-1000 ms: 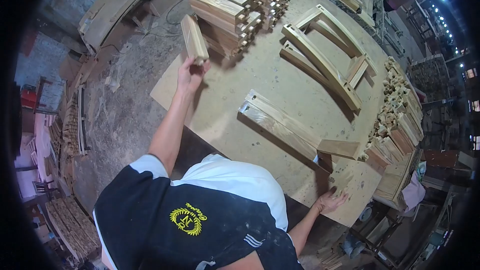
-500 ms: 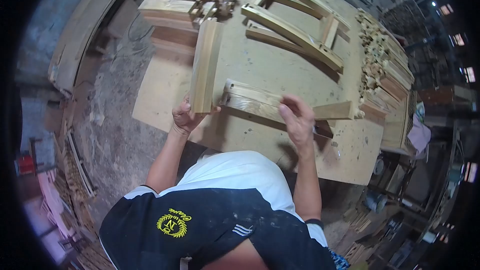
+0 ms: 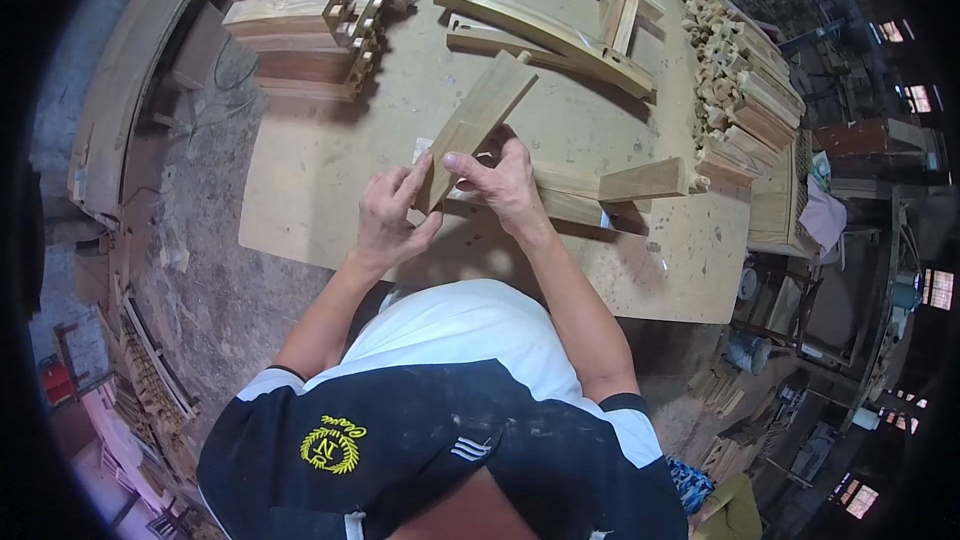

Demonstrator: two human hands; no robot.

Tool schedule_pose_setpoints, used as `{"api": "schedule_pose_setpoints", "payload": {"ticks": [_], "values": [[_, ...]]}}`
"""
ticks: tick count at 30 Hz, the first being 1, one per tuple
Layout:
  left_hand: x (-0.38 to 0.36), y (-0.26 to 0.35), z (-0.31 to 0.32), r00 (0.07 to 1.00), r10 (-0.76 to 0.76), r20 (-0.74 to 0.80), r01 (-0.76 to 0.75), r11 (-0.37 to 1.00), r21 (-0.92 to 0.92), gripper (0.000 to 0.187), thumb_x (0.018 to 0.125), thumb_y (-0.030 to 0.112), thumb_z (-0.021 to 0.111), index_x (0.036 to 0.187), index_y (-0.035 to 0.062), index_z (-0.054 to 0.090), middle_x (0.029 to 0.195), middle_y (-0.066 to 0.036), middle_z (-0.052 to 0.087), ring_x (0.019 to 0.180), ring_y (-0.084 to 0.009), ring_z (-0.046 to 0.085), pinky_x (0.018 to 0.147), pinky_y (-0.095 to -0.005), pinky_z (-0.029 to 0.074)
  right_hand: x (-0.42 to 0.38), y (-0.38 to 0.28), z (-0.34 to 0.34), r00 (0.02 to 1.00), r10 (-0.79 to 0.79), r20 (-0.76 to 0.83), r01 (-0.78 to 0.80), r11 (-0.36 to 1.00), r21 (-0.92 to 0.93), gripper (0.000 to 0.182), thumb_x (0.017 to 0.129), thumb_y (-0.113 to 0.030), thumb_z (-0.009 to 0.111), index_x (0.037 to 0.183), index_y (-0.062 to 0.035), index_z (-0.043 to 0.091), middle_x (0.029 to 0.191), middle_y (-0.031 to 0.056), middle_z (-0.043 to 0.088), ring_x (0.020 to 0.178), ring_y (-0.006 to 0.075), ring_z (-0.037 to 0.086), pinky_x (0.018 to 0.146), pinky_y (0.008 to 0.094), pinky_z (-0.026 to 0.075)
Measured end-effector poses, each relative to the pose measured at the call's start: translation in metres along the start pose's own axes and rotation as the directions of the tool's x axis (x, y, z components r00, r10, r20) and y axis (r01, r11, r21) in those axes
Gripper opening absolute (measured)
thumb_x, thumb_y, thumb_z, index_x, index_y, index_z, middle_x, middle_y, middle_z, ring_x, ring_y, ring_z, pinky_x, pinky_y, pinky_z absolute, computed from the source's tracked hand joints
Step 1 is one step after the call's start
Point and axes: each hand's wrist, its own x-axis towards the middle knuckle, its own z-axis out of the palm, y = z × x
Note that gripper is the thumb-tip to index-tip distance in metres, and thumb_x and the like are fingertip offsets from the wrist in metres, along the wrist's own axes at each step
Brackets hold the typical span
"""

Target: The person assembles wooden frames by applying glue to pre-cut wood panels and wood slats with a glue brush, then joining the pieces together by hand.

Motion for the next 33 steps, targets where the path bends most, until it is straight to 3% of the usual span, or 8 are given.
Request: {"api": "schedule_pose_setpoints", "payload": {"ticks": [10,15,18,19,22,25,29,33], "values": [[-0.006,-0.02,-0.016,0.999,-0.027,-0.028,0.027,0.999,-0.019,0.091,0.068,0.022,0.082,0.149,0.0046,0.045,0.109,-0.016,0.063,0.098,-0.0294,0.061,0.096,-0.042,0.044,0.008,0.022,0.009,0.982,-0.189,-0.029,0.19,0.981,0.044,0.064,0.075,-0.009,0.083,0.129,0.0045,0.051,0.112,0.0129,0.067,0.098,0.0201,0.067,0.082,0.0313,0.059],[0.004,-0.025,-0.036,0.96,-0.245,-0.135,0.179,0.909,-0.376,0.094,0.069,0.026,0.084,0.151,0.0109,0.042,0.126,-0.016,0.059,0.115,-0.0342,0.057,0.11,-0.0543,0.033,0.0,-0.002,0.0,0.984,-0.17,0.055,0.177,0.889,-0.422,0.053,0.072,-0.013,0.08,0.119,0.0008,0.06,0.105,0.0118,0.069,0.091,0.0183,0.067,0.078,0.0348,0.055],[0.029,-0.013,-0.064,0.98,0.169,-0.108,-0.128,0.94,0.316,0.095,0.067,0.029,0.087,0.15,0.0103,0.044,0.142,-0.013,0.052,0.129,-0.0326,0.05,0.117,-0.0555,0.023,-0.009,-0.026,0.006,0.966,-0.199,0.167,0.247,0.51,-0.824,0.043,0.071,-0.017,0.076,0.11,-0.0017,0.064,0.101,0.0121,0.069,0.087,0.0215,0.067,0.08,0.0401,0.053],[0.038,-0.005,-0.069,0.972,0.236,-0.003,-0.216,0.895,0.39,0.097,0.066,0.034,0.088,0.15,0.0116,0.044,0.15,-0.009,0.044,0.14,-0.029,0.041,0.12,-0.0603,0.011,-0.011,-0.033,0.009,0.948,-0.223,0.226,0.29,0.316,-0.903,0.04,0.071,-0.018,0.074,0.107,-0.0026,0.065,0.1,0.0123,0.069,0.086,0.0227,0.067,0.081,0.0418,0.052],[0.059,0.004,-0.053,0.924,0.271,0.269,-0.379,0.747,0.546,0.099,0.065,0.038,0.087,0.15,0.0136,0.043,0.147,-0.011,0.047,0.136,-0.0263,0.046,0.121,-0.0614,0.005,-0.012,-0.056,0.023,0.92,-0.109,0.376,0.385,0.073,-0.92,0.04,0.074,-0.022,0.072,0.109,-0.0036,0.064,0.099,0.0129,0.068,0.092,0.0275,0.066,0.09,0.0442,0.049],[0.078,-0.016,-0.016,0.913,-0.04,0.405,0.059,0.998,-0.034,0.085,0.061,0.027,0.089,0.137,0.0099,0.056,0.107,-0.013,0.068,0.1,-0.0329,0.067,0.1,-0.0456,0.05,-0.013,-0.071,0.027,0.881,-0.186,0.436,0.391,-0.234,-0.89,0.049,0.073,-0.029,0.077,0.113,-0.0046,0.062,0.098,0.0137,0.067,0.098,0.0267,0.065,0.098,0.0421,0.047],[0.075,-0.06,0.031,0.936,-0.159,0.314,0.294,0.846,-0.445,0.063,0.061,0.022,0.088,0.116,-0.0005,0.066,0.088,-0.011,0.07,0.085,-0.0232,0.069,0.081,-0.0353,0.056,-0.009,-0.106,0.005,0.763,-0.539,0.357,0.391,-0.054,-0.919,0.071,0.07,-0.039,0.084,0.126,-0.0026,0.058,0.106,0.0165,0.067,0.105,0.0299,0.064,0.1,0.0436,0.048],[0.086,-0.076,0.045,0.923,-0.227,0.31,0.378,0.681,-0.627,0.056,0.067,0.015,0.089,0.116,0.0019,0.065,0.099,-0.006,0.071,0.09,-0.0132,0.065,0.082,-0.0308,0.054,0.036,-0.088,-0.013,0.834,-0.494,0.245,0.443,0.334,-0.832,0.087,0.07,-0.041,0.088,0.14,-0.0056,0.05,0.12,0.0166,0.065,0.113,0.0294,0.063,0.099,0.0451,0.051]]}}
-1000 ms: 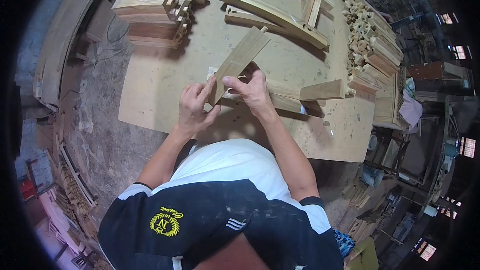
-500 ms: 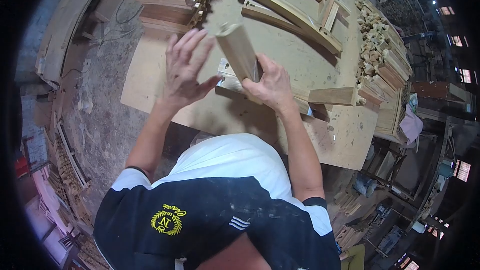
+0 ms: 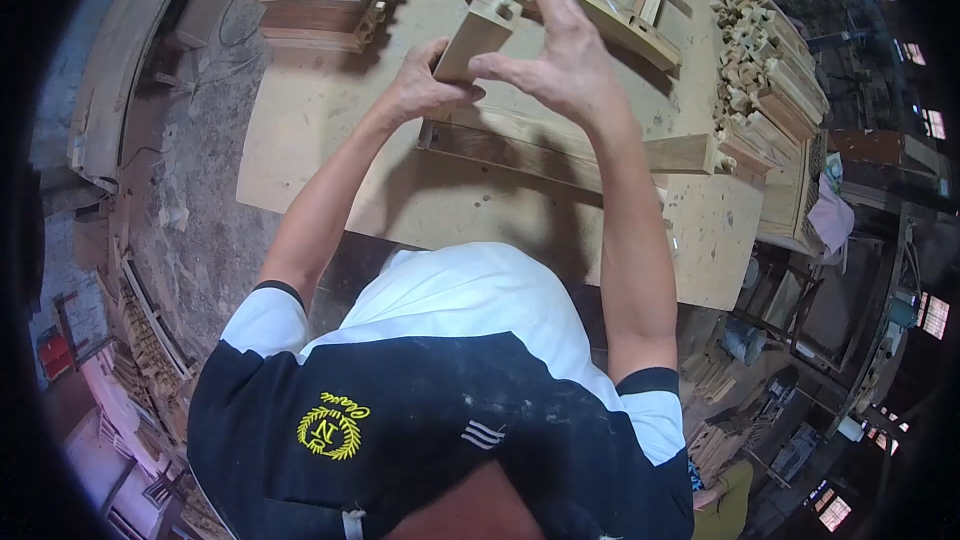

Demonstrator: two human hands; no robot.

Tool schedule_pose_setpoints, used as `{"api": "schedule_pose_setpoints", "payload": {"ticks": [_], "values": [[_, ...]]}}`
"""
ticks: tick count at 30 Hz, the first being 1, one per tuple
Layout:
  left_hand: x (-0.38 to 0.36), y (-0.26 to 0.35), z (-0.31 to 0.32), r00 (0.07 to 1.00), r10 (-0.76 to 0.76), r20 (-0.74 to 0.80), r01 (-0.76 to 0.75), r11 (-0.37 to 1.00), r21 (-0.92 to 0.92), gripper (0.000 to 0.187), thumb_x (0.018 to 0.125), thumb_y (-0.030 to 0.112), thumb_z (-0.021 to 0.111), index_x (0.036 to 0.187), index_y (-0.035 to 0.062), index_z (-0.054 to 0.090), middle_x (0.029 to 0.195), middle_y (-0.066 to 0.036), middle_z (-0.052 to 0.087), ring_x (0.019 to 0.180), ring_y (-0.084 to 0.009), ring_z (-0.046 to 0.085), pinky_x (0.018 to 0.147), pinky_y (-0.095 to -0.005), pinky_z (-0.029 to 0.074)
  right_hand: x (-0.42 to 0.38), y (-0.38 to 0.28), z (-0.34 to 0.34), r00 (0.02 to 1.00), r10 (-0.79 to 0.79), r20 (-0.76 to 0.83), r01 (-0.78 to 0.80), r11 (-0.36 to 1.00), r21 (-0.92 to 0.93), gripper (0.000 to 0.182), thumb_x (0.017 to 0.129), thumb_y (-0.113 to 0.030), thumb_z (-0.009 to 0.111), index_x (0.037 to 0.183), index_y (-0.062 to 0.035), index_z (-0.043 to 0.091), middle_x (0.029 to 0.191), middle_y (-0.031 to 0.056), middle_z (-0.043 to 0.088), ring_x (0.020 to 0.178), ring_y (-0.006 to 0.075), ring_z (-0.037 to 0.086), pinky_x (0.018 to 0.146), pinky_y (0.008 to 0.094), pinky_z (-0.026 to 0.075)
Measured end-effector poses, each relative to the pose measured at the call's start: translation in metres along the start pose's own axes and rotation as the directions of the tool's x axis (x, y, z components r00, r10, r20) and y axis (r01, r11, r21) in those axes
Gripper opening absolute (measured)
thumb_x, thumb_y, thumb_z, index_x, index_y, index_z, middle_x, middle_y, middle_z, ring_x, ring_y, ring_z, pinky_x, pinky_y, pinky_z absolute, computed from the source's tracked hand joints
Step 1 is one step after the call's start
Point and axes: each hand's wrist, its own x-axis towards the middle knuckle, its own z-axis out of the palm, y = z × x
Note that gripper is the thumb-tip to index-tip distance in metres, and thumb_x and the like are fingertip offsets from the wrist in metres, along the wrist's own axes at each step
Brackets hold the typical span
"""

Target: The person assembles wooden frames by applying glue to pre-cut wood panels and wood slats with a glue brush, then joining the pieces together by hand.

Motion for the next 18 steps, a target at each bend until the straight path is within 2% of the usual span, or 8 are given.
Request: {"api": "schedule_pose_setpoints", "payload": {"ticks": [1,2,5,9,11,14,16,18], "values": [[0.002,-0.001,-0.001,1.0,-0.007,-0.005,0.007,0.999,-0.049,0.055,0.068,0.011,0.088,0.116,0.0028,0.064,0.101,-0.004,0.07,0.09,-0.0126,0.065,0.083,-0.0303,0.055,0.003,0.011,0.013,0.997,0.038,0.061,-0.043,0.994,0.099,0.09,0.072,-0.04,0.089,0.145,-0.0076,0.047,0.123,0.016,0.064,0.115,0.0287,0.063,0.098,0.0454,0.051],[0.003,0.0,-0.004,0.998,-0.044,0.039,0.046,0.998,-0.05,0.057,0.069,0.009,0.089,0.119,0.0031,0.062,0.105,-0.003,0.069,0.094,-0.0127,0.064,0.086,-0.0315,0.054,0.004,0.017,0.025,0.991,0.072,0.114,-0.101,0.957,0.273,0.081,0.072,-0.03,0.089,0.14,-0.0069,0.051,0.12,0.014,0.065,0.105,0.024,0.066,0.092,0.0392,0.055],[0.003,0.006,-0.005,0.998,-0.05,0.036,0.047,0.996,0.079,0.058,0.069,0.009,0.09,0.12,0.0041,0.062,0.108,-0.004,0.069,0.1,-0.0133,0.063,0.091,-0.0327,0.053,0.008,0.031,0.046,1.0,-0.005,-0.008,0.008,0.938,0.347,0.071,0.074,-0.02,0.087,0.135,-0.0061,0.053,0.115,0.0123,0.068,0.099,0.0187,0.066,0.087,0.0359,0.056],[-0.006,-0.006,-0.001,1.0,-0.021,0.001,0.021,0.999,-0.038,0.066,0.066,0.022,0.092,0.121,0.0028,0.062,0.108,-0.009,0.069,0.102,-0.0175,0.063,0.091,-0.0344,0.052,0.011,0.013,0.042,0.996,-0.074,0.051,0.06,0.971,0.233,0.065,0.075,-0.012,0.082,0.132,-0.0055,0.053,0.107,0.011,0.07,0.099,0.0173,0.067,0.082,0.0336,0.059],[-0.008,-0.01,-0.002,1.0,-0.001,0.024,0.003,0.998,-0.061,0.065,0.068,0.021,0.091,0.122,0.0034,0.061,0.109,-0.009,0.068,0.105,-0.0175,0.062,0.094,-0.0349,0.05,0.011,0.009,0.045,0.993,-0.12,0.015,0.114,0.969,0.221,0.064,0.073,-0.013,0.079,0.131,-0.0041,0.051,0.107,0.0156,0.068,0.094,0.0258,0.069,0.079,0.0374,0.058],[-0.006,-0.013,-0.022,0.991,0.129,0.043,-0.134,0.982,0.135,0.067,0.076,0.043,0.086,0.123,0.002,0.06,0.109,-0.009,0.067,0.105,-0.017,0.062,0.095,-0.0341,0.049,0.012,0.006,0.056,0.977,-0.21,-0.042,0.214,0.944,0.252,0.065,0.072,-0.011,0.078,0.13,-0.0036,0.05,0.108,0.018,0.066,0.094,0.0308,0.069,0.08,0.0398,0.058],[-0.008,-0.006,-0.024,0.986,0.128,-0.105,-0.149,0.962,-0.229,0.076,0.079,0.062,0.075,0.122,0.0006,0.06,0.109,-0.01,0.067,0.106,-0.0165,0.061,0.096,-0.0336,0.048,0.009,-0.006,0.057,0.979,-0.205,-0.004,0.196,0.933,0.301,0.063,0.073,-0.009,0.078,0.129,-0.0039,0.05,0.11,0.0186,0.065,0.096,0.0342,0.068,0.084,0.0421,0.057],[-0.019,0.014,-0.018,0.944,0.23,-0.236,-0.301,0.893,-0.334,0.098,0.079,0.086,0.051,0.119,-0.0025,0.06,0.107,-0.011,0.066,0.105,-0.0153,0.062,0.091,-0.0328,0.049,0.006,-0.013,0.063,0.968,-0.249,-0.029,0.245,0.914,0.323,0.062,0.074,-0.01,0.078,0.129,-0.0042,0.05,0.11,0.019,0.064,0.097,0.0366,0.067,0.084,0.0427,0.056]]}}
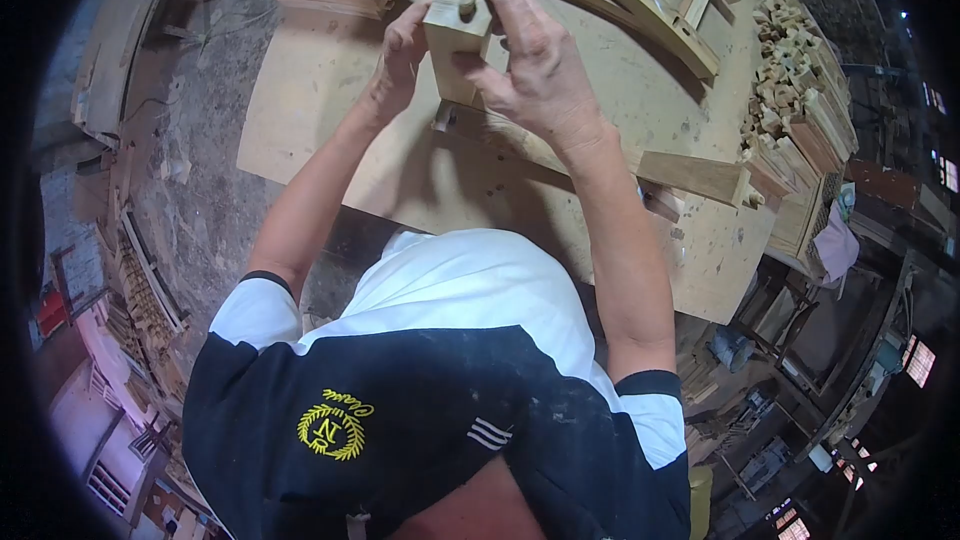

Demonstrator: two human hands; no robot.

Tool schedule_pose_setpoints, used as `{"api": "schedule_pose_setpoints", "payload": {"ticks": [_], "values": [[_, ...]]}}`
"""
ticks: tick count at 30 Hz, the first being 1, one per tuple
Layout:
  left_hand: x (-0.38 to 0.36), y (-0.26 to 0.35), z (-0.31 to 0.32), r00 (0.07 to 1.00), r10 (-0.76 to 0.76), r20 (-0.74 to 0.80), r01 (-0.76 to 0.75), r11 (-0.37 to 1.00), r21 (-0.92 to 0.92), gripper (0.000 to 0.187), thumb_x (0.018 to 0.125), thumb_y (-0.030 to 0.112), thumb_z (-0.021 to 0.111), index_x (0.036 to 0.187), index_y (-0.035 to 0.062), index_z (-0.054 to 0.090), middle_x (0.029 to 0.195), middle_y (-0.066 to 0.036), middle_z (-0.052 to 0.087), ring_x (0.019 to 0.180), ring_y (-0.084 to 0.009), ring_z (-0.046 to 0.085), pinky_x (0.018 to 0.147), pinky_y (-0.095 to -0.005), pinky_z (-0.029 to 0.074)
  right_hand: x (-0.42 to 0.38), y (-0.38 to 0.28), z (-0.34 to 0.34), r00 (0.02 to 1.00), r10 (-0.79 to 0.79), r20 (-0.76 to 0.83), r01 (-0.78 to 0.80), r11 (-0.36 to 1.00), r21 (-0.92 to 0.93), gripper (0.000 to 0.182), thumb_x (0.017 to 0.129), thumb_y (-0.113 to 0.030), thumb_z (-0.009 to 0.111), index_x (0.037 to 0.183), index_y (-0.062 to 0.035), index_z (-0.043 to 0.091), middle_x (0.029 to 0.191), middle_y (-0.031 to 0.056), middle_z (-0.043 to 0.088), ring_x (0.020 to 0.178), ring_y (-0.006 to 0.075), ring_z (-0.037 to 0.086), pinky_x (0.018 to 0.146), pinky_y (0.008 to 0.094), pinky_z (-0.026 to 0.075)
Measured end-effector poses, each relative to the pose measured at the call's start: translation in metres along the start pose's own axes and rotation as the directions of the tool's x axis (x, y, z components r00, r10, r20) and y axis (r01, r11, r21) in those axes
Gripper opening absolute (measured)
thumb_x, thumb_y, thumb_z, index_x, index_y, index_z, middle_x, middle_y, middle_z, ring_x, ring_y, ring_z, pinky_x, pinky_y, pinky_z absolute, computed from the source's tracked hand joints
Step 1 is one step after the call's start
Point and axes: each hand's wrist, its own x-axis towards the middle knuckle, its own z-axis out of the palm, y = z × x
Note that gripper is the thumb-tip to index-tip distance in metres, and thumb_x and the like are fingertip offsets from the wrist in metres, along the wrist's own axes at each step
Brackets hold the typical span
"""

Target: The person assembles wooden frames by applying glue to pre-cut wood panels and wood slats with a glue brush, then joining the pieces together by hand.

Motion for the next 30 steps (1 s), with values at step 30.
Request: {"api": "schedule_pose_setpoints", "payload": {"ticks": [30], "values": [[-0.084,-0.036,-0.006,0.802,-0.424,-0.42,0.552,0.796,0.249,0.072,0.1,0.063,0.04,0.106,-0.0039,0.066,0.094,-0.012,0.062,0.08,-0.0215,0.059,0.074,-0.0379,0.049,-0.322,0.063,-0.13,0.417,0.497,-0.761,-0.774,0.633,-0.011,0.029,0.089,-0.02,0.076,0.11,0.0008,0.07,0.087,0.0101,0.072,0.08,0.0173,0.067,0.072,0.0313,0.054]]}}
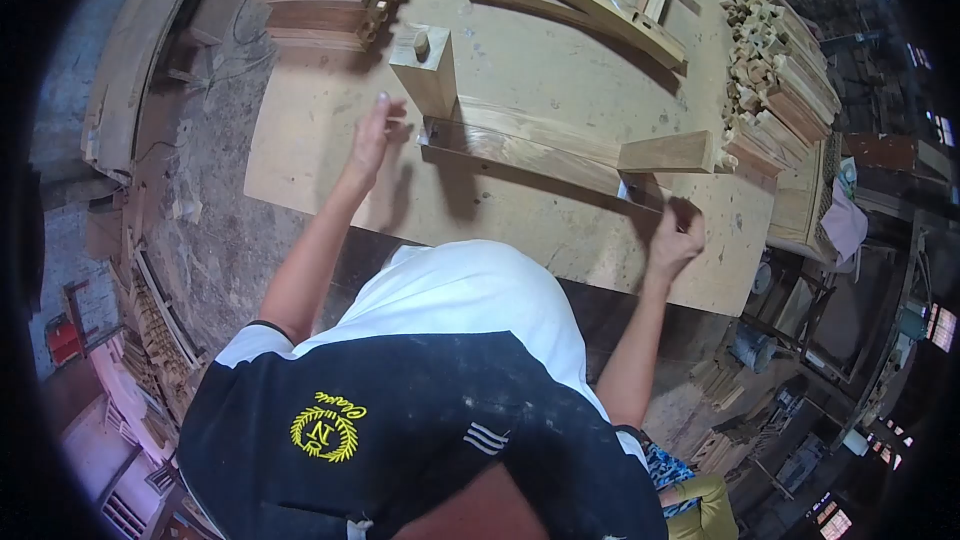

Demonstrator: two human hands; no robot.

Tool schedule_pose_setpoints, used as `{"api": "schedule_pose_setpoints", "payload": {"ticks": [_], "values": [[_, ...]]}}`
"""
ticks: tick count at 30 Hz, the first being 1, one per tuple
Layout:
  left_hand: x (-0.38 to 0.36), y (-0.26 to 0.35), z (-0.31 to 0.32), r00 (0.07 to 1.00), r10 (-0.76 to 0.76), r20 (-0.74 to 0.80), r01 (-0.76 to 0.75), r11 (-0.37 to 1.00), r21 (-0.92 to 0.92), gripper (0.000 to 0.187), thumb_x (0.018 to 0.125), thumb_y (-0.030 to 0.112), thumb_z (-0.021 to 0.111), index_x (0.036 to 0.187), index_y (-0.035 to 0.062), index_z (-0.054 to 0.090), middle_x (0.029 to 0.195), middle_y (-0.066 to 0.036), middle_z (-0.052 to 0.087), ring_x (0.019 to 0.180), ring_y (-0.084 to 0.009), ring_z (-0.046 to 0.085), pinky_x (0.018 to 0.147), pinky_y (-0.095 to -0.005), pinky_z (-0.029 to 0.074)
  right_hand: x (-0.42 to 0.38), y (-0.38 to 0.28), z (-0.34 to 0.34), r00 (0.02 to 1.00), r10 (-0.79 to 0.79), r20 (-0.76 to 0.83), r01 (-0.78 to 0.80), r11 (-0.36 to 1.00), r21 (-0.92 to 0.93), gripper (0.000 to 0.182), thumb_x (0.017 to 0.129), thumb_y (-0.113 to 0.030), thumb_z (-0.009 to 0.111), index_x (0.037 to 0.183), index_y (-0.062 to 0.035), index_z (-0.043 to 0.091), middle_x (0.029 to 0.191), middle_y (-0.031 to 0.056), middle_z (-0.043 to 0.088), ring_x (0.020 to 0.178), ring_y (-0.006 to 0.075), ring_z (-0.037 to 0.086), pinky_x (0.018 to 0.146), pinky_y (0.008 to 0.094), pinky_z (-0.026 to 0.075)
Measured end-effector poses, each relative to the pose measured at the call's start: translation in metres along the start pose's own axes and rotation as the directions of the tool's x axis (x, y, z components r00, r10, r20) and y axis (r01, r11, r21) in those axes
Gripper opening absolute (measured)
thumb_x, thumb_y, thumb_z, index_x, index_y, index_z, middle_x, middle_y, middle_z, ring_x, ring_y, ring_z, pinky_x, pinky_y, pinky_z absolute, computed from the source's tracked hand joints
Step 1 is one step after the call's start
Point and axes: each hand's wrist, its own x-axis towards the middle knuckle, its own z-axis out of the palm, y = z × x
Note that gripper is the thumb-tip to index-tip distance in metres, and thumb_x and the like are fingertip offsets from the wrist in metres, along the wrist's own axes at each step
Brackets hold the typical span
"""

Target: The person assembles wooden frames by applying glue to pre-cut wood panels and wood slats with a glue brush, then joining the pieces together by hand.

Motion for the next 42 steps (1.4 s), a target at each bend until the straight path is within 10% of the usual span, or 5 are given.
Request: {"api": "schedule_pose_setpoints", "payload": {"ticks": [10,18,22,27,42], "values": [[-0.027,-0.015,0.01,0.994,0.021,0.106,-0.069,0.878,0.473,0.072,0.103,0.057,0.038,0.079,-0.0084,0.059,0.07,-0.022,0.058,0.073,-0.0237,0.056,0.071,-0.0446,0.044,0.047,0.087,0.028,0.784,0.546,0.296,-0.458,0.83,-0.317,0.066,0.093,-0.06,0.06,0.104,0.0046,0.068,0.085,0.0102,0.066,0.073,0.0181,0.064,0.054,0.034,0.056],[-0.1,0.016,-0.038,0.998,-0.06,0.019,0.062,0.988,-0.142,0.06,0.105,0.048,0.04,0.112,-0.0032,0.07,0.112,-0.017,0.069,0.108,-0.0222,0.062,0.099,-0.0378,0.043,-0.044,0.016,-0.016,0.803,0.57,0.172,-0.595,0.758,0.266,0.037,0.098,-0.037,0.063,0.104,-0.0006,0.066,0.099,0.0114,0.067,0.087,0.0211,0.067,0.061,0.0345,0.06],[-0.097,0.07,-0.036,0.901,0.426,-0.081,-0.43,0.855,-0.29,0.064,0.105,0.051,0.038,0.122,-0.004,0.066,0.129,-0.022,0.064,0.126,-0.028,0.056,0.114,-0.0455,0.034,-0.042,-0.041,-0.052,0.876,0.467,0.116,-0.413,0.606,0.68,0.024,0.092,-0.02,0.064,0.112,-0.0052,0.064,0.114,0.0123,0.065,0.102,0.024,0.065,0.082,0.0396,0.058],[-0.054,0.153,-0.019,0.492,0.868,-0.075,-0.838,0.449,-0.309,0.082,0.101,0.061,0.031,0.129,-0.0115,0.059,0.135,-0.028,0.058,0.13,-0.0352,0.054,0.119,-0.0431,0.026,0.019,-0.109,-0.096,0.96,0.149,0.235,-0.278,0.466,0.84,0.046,0.089,-0.027,0.063,0.129,-0.0041,0.054,0.119,0.0194,0.063,0.122,0.0307,0.057,0.105,0.0479,0.046],[-0.01,0.143,0.005,0.699,0.712,-0.062,-0.674,0.628,-0.388,0.047,0.098,0.032,0.056,0.122,-0.0068,0.066,0.125,-0.021,0.066,0.119,-0.027,0.061,0.106,-0.038,0.042,0.123,-0.084,-0.065,0.994,-0.039,-0.106,0.113,0.379,0.918,0.017,0.084,-0.016,0.066,0.099,-0.0088,0.067,0.107,0.0148,0.068,0.105,0.0299,0.064,0.099,0.0541,0.05]]}}
